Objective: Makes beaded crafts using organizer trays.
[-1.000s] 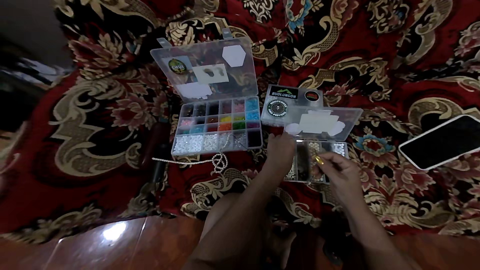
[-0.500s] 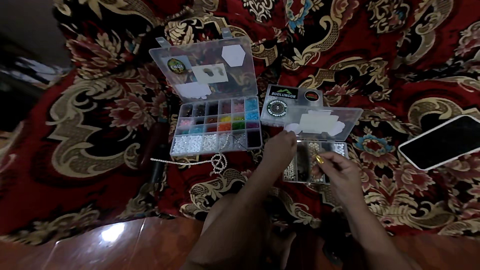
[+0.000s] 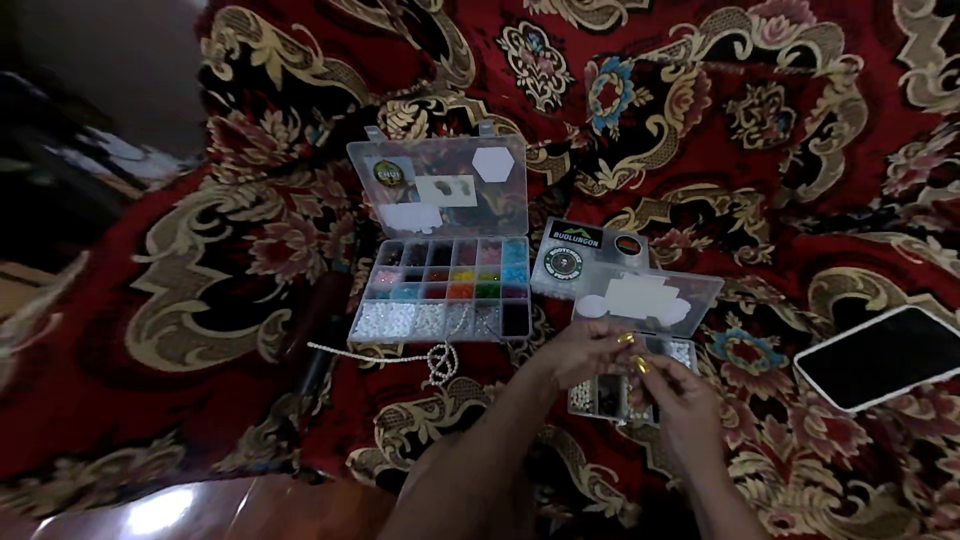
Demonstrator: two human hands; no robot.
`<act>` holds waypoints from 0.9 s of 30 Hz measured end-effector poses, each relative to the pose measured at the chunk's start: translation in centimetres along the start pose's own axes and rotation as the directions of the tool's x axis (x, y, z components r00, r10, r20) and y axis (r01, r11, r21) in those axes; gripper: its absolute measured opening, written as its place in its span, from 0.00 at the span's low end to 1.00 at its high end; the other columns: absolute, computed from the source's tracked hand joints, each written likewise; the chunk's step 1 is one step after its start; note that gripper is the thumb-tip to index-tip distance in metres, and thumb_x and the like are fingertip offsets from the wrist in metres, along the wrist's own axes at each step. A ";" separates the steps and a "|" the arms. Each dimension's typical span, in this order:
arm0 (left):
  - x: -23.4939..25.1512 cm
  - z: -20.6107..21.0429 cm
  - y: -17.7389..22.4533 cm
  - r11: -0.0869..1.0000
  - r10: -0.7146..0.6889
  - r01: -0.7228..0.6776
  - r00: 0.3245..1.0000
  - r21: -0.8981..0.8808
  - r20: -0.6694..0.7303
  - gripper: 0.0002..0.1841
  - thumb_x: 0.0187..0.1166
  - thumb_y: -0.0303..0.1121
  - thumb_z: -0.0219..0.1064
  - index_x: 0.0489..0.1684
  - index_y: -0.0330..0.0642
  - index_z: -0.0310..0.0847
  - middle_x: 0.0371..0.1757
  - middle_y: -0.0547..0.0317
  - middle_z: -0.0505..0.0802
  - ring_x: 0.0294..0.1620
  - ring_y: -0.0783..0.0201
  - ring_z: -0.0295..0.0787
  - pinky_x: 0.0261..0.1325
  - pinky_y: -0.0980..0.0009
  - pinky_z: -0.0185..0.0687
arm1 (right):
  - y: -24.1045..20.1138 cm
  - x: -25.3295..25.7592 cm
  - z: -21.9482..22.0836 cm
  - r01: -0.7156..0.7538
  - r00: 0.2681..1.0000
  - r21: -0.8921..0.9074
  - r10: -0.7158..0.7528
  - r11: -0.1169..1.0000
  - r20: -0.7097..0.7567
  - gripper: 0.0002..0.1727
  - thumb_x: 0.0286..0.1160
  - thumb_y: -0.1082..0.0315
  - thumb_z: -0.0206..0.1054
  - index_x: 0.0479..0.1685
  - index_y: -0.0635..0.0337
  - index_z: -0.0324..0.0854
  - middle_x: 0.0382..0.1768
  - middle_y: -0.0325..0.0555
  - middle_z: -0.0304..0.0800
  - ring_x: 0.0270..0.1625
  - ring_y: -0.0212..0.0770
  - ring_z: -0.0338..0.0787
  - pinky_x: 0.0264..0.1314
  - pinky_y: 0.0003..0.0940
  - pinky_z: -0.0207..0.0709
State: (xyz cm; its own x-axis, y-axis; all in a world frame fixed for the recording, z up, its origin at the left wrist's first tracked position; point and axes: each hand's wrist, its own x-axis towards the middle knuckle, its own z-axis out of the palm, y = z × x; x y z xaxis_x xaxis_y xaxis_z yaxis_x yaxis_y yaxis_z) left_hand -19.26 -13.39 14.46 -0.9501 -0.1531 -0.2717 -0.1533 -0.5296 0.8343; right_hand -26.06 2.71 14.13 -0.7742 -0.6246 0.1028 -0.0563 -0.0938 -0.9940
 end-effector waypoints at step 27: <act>0.0 0.4 -0.4 0.990 -0.109 0.111 0.993 -0.083 0.038 0.12 0.92 0.27 0.49 0.43 0.46 0.80 0.39 0.68 0.91 0.40 0.72 0.90 0.51 0.72 0.88 | 0.2 -0.2 -0.2 -0.031 0.999 0.004 0.031 1.000 0.031 0.08 0.71 0.73 0.61 0.28 0.57 0.83 0.17 0.31 0.86 0.16 0.24 0.83 0.20 0.19 0.81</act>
State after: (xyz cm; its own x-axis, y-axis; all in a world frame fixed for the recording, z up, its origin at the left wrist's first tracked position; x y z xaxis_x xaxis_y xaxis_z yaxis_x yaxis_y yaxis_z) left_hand -19.28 -12.85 14.35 -0.9374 -0.0630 -0.3425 -0.2352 -0.6106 0.7562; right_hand -26.05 3.02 13.86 -0.7558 -0.6507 0.0731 -0.0297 -0.0774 -0.9966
